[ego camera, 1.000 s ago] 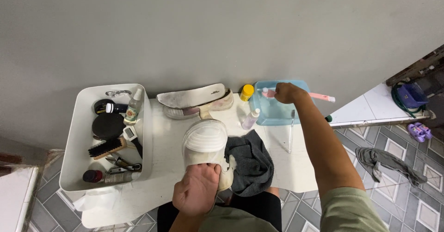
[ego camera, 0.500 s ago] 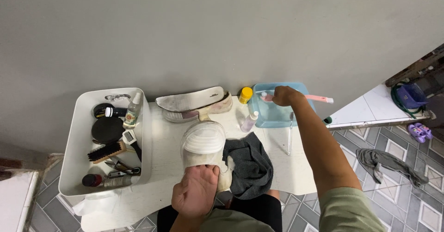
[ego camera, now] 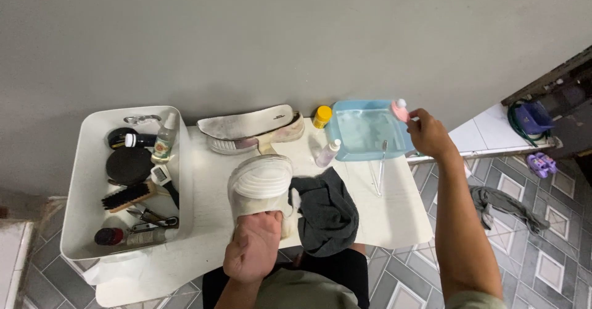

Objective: The person scrubs a white sneaker with a pink toothbrush, applying cleaning solution to the sole and upper parts. They repeatedly dip the brush into a blue water basin and continue scrubbing the shoe's surface.

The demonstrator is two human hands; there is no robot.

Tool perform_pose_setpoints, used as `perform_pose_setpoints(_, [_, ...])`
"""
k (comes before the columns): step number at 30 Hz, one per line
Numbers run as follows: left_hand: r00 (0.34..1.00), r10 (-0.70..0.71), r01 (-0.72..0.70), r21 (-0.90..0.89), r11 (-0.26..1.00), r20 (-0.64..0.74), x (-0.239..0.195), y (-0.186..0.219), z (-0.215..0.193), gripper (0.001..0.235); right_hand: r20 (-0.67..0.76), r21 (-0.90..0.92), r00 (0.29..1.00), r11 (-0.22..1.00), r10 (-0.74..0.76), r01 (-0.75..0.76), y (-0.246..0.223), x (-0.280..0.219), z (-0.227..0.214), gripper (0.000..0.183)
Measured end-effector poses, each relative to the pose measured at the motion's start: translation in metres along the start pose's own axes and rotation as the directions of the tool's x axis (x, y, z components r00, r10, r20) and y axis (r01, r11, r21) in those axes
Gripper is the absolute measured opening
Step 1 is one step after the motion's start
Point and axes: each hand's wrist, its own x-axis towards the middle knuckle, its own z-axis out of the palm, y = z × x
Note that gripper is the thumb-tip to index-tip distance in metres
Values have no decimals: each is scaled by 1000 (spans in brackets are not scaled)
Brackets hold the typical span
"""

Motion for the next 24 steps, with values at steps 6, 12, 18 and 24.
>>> perform_pose_setpoints(6, [979,23,-44,100,994,202,6,3,-1,12,-101,49,995,999,-2,7,38,-39,17,32])
perform_pose_setpoints(12, [970,-2,62,-239,969,244,14,6,19,50,-66,-43,990,991,122,-125,38,-49,29,34])
perform_pose_setpoints(18, [975,-184,222,-488,844,125,0,0,-6,80,-306,202,921,929,-242,311,5,-83,32,19])
perform_pose_setpoints(24, [973,-132,209,-485,849,188,11,0,13,75,-311,383,832,741,-459,552,-83,-146,23,20])
